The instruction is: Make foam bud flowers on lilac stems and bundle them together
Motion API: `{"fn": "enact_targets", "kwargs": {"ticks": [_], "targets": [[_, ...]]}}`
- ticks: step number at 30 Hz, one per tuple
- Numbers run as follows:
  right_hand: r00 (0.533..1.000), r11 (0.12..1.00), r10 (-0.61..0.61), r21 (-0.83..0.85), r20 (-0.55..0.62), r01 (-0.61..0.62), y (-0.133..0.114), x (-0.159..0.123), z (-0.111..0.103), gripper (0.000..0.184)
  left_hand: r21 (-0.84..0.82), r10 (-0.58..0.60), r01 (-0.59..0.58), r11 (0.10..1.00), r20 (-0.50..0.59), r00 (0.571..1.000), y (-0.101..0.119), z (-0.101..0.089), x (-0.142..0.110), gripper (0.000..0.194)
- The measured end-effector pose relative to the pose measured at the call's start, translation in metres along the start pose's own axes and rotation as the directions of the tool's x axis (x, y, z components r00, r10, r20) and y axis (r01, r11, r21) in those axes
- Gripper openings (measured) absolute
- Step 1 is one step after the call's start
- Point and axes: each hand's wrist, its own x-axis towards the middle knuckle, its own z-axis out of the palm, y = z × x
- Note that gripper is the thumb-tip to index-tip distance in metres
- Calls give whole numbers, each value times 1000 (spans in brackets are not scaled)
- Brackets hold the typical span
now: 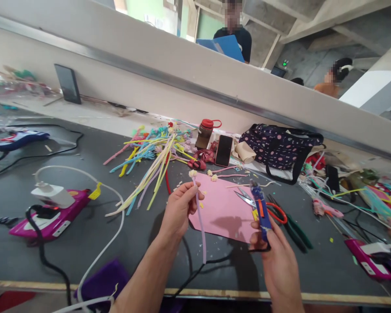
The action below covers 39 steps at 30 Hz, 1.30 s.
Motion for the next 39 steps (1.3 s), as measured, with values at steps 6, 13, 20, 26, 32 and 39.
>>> {"fn": "enact_targets", "kwargs": {"ticks": [6,13,20,26,32,39], "targets": [[960,921,152,319,237,-224,-18,1,7,22,-17,-33,33,999,6,999,2,0,0,26],[948,851,113,464,296,-246,-31,1,11,30,-8,-29,29,1000,0,1000,4,1,-1,27],[960,930,59,335,272,-152,-31,8,11,34,47,12,-12,999,-1,1000,10,4,-11,22],[976,983,-179,-16,127,183,-27,30,29,27,104,18,-23,994,48,999,19,16,-26,24],[958,982,-129,-101,258,159,-23,61,44,22,166,22,-31,986,56,998,18,21,-27,24],[948,1000,-11,-18,319,18,-12,85,50,31,101,41,-48,994,68,997,22,23,-10,20]]}}
